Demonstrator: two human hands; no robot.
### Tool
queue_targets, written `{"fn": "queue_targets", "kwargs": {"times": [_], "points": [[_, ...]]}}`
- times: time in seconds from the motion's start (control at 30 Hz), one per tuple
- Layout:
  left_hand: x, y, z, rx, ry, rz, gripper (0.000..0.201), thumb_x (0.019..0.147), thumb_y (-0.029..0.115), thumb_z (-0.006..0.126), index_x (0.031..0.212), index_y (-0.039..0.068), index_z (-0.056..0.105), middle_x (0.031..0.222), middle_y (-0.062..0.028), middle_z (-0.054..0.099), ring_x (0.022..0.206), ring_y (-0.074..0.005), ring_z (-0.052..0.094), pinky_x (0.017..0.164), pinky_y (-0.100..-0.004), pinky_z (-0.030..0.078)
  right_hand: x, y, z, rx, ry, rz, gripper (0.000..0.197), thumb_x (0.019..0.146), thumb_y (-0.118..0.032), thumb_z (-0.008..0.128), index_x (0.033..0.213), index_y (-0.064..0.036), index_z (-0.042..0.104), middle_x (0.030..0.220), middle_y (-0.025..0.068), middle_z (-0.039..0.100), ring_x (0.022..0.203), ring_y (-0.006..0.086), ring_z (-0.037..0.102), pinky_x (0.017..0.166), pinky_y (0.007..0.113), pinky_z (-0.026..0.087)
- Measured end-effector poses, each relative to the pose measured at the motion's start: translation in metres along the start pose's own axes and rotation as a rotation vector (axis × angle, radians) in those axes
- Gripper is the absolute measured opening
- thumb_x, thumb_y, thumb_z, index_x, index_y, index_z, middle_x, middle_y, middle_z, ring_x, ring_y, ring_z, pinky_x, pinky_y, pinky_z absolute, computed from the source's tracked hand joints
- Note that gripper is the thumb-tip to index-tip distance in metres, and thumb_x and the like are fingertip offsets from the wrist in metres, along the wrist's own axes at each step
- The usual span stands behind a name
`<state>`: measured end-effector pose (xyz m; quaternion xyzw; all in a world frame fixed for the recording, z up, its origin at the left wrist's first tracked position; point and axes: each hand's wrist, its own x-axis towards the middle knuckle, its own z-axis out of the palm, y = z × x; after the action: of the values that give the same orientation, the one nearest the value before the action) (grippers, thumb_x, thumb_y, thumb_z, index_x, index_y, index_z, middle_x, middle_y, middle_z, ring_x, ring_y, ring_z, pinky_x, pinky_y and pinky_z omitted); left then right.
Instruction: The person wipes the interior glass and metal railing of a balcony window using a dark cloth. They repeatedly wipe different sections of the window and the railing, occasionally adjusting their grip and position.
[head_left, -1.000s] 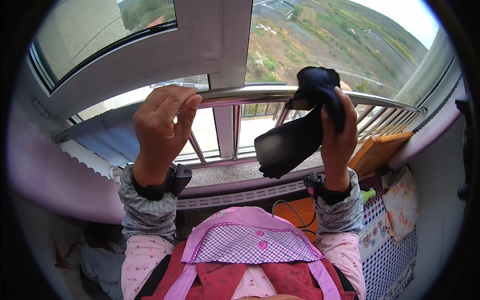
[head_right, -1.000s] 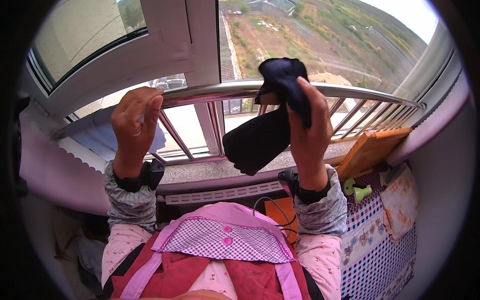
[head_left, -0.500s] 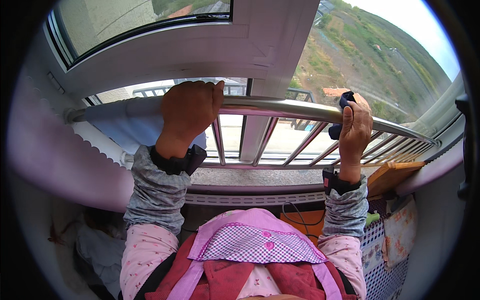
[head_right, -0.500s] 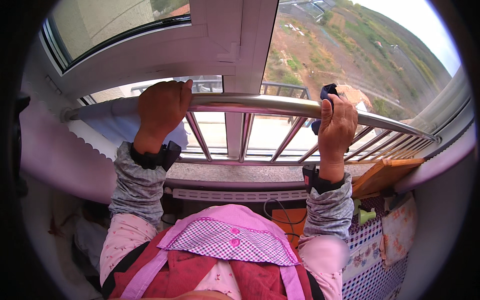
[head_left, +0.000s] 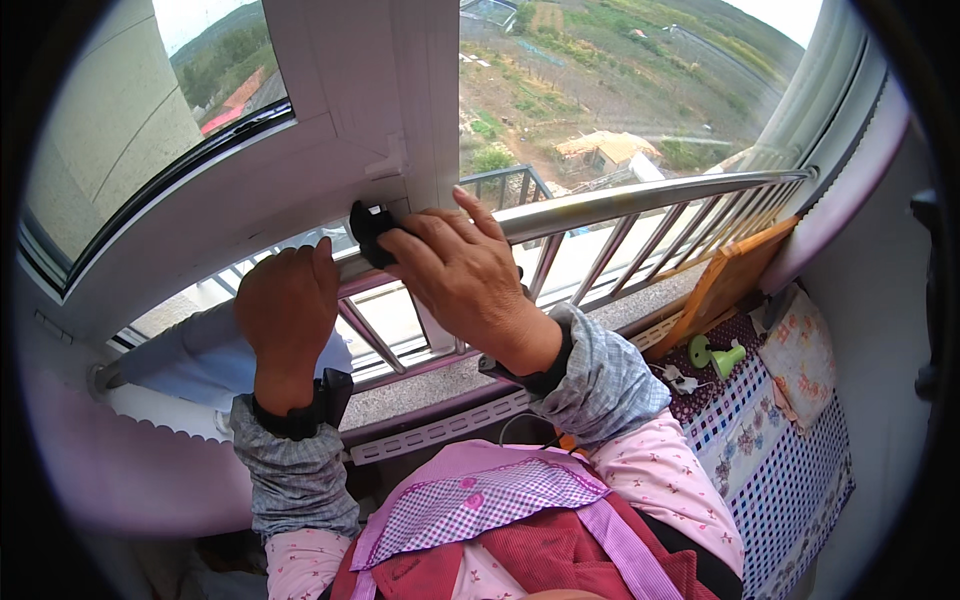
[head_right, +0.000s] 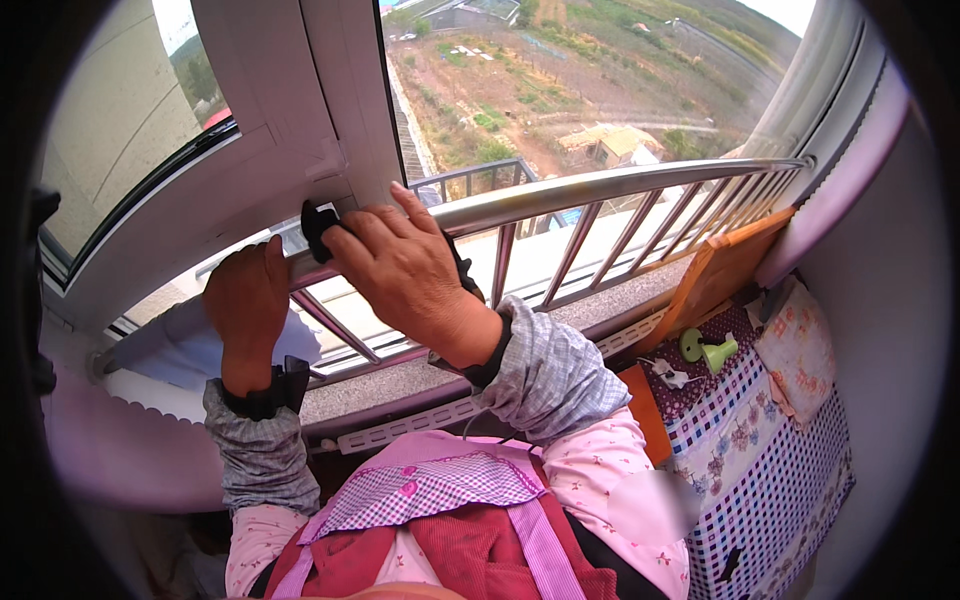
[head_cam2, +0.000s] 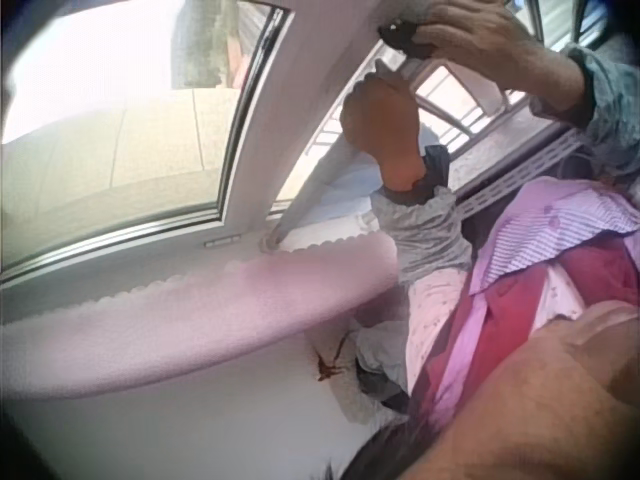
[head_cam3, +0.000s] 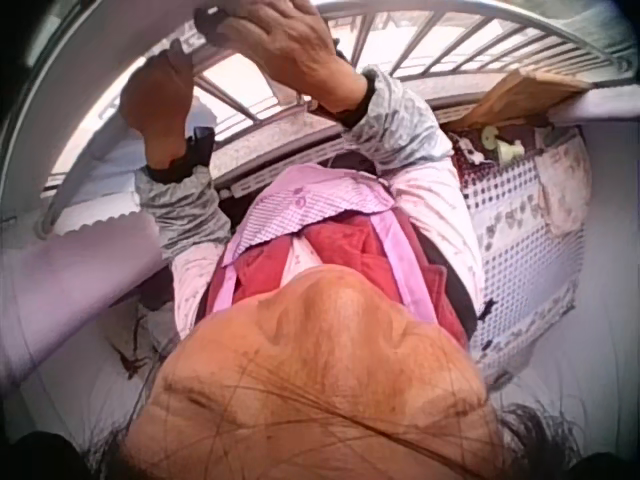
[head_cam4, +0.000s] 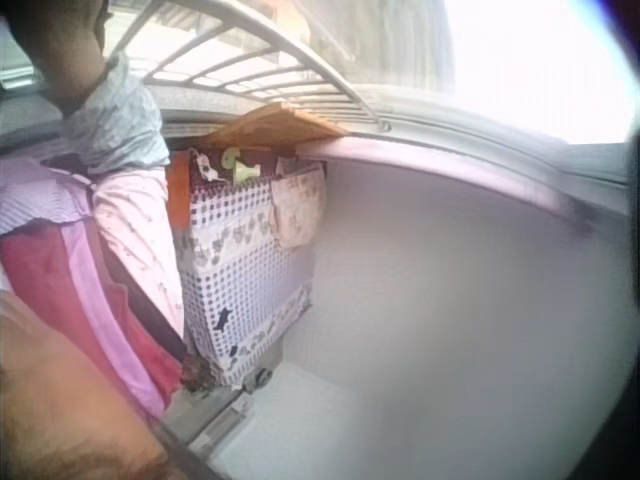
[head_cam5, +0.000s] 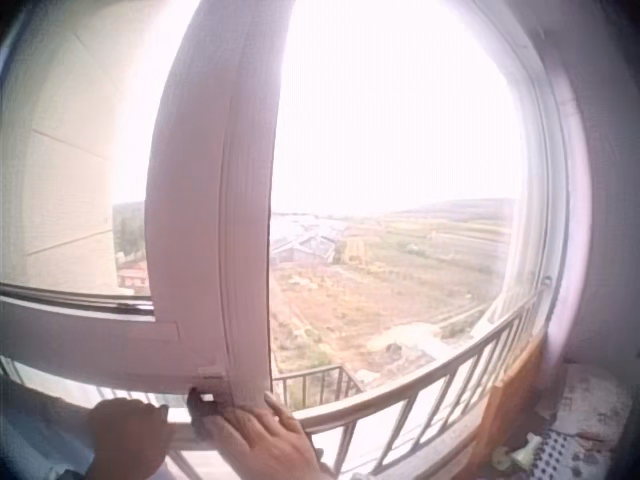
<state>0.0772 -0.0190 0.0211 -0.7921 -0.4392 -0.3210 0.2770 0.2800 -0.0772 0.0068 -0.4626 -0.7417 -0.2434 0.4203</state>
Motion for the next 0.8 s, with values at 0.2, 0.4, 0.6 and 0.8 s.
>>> {"fn": "queue_targets", "kwargs": {"times": [0.2, 0.4, 0.6, 0.8], "points": [[0.000, -0.001, 0.001, 0.030, 0.066, 0.057, 0.046, 0.102, 0.031, 0.052, 0.062, 0.010, 0.057, 0.059, -0.0072, 0.056, 0.056, -0.0281, 0.059, 0.054, -0.0404, 0.046, -0.030, 0.080, -0.054, -0.149, 0.062, 0.017, 0.019, 0.092, -0.021, 0.066, 0.107, -0.0107, 0.062, 0.105, 0.0069, 0.066, 0.104, 0.0271, 0.064, 0.109, 0.048, 0.041], [-0.005, -0.005, 0.008, 0.049, 0.093, 0.057, 0.046, 0.102, 0.034, 0.052, 0.063, 0.011, 0.054, 0.061, -0.0076, 0.056, 0.057, -0.0294, 0.058, 0.054, -0.0417, 0.046, -0.066, 0.159, -0.096, -0.263, 0.095, 0.102, 0.018, 0.099, -0.021, 0.058, 0.106, -0.0051, 0.061, 0.099, 0.0140, 0.067, 0.099, 0.0354, 0.065, 0.106, 0.049, 0.044], [-0.002, -0.009, -0.010, -0.062, -0.173, 0.077, 0.042, 0.101, 0.041, 0.054, 0.074, 0.009, 0.061, 0.072, -0.0099, 0.060, 0.069, -0.0321, 0.061, 0.060, -0.0425, 0.047, -0.111, 0.285, -0.157, -0.579, 0.124, 0.387, 0.031, 0.105, -0.033, 0.048, 0.107, -0.0063, 0.063, 0.097, 0.0177, 0.068, 0.098, 0.0402, 0.064, 0.102, 0.051, 0.044], [0.024, 0.054, -0.027, -0.245, -0.034, 0.172, 0.037, 0.099, 0.039, 0.057, 0.092, 0.004, 0.069, 0.089, -0.0131, 0.067, 0.084, -0.0341, 0.064, 0.071, -0.0412, 0.052, -0.097, 0.304, -0.176, -0.378, 0.159, 0.536, 0.031, 0.103, -0.032, 0.051, 0.096, -0.0071, 0.068, 0.092, 0.0148, 0.070, 0.094, 0.0375, 0.064, 0.094, 0.049, 0.045]]}}
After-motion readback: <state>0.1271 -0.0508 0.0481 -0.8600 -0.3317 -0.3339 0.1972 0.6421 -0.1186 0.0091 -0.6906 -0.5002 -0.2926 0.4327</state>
